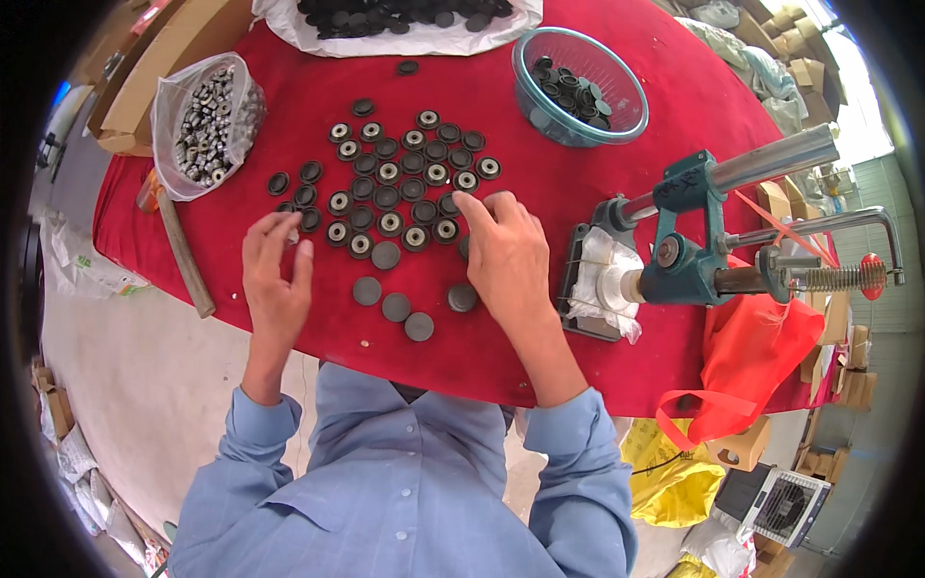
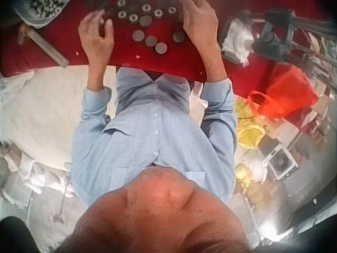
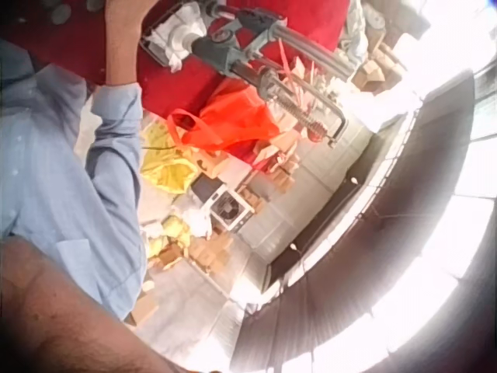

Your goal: The person arranges dark circular magnets on a red table and places small metal rings into their centers. They use a rubber mallet to tap the rings into place and then separate the magnets from the rings, stacking the magnets into a pile.

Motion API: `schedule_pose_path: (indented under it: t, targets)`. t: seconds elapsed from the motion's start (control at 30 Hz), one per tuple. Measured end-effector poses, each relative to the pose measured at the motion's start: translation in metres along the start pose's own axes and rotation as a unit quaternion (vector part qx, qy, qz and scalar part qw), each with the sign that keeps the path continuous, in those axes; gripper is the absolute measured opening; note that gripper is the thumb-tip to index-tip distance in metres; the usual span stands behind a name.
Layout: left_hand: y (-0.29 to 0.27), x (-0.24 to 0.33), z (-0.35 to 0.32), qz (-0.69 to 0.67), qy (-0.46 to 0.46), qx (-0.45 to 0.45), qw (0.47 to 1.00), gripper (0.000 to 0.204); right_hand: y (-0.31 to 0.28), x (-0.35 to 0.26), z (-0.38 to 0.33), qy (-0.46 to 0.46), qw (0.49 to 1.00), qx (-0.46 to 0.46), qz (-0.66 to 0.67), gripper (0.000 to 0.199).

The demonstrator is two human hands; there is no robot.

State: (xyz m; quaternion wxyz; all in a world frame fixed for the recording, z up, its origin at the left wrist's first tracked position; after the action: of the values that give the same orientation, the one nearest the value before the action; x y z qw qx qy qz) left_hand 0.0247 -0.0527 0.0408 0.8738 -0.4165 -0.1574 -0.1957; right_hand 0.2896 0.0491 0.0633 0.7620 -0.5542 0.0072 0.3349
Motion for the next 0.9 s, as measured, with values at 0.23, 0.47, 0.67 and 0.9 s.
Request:
schedule_pose_path:
  t: [0.23,0.47,0.67,0.9]
  targets:
    - [0.003,-0.051,0.009,0.023,-0.089,-0.027,0.995,0.036,0.034,0.014,0.026,-0.034,0.994,-0.086,-0.054,0.035]
    - [0.007,-0.041,0.014,0.005,-0.058,-0.029,0.998,0.029,0.028,0.008,0.024,-0.024,0.995,-0.087,-0.046,0.028]
    - [0.018,-0.029,0.017,-0.035,-0.011,-0.053,0.998,0.03,0.016,0.011,0.02,0.052,0.991,-0.093,0.076,0.029]
    - [0.02,-0.035,0.008,-0.109,-0.071,-0.054,0.99,0.028,0.011,-0.007,-0.005,-0.029,0.998,0.021,0.043,0.018]
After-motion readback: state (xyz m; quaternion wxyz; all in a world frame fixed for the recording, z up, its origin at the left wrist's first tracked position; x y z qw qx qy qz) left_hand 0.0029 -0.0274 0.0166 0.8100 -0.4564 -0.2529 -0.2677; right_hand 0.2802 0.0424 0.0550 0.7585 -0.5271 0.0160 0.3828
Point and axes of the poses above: each hand's wrist, its own z-axis towards the middle knuckle, its own y-axis out of the palm, x = y × z, the point moved 6 cm from there along z, towards the middle knuckle, and after that the axes turned 7 degrees about y, right-handed, at the moved point
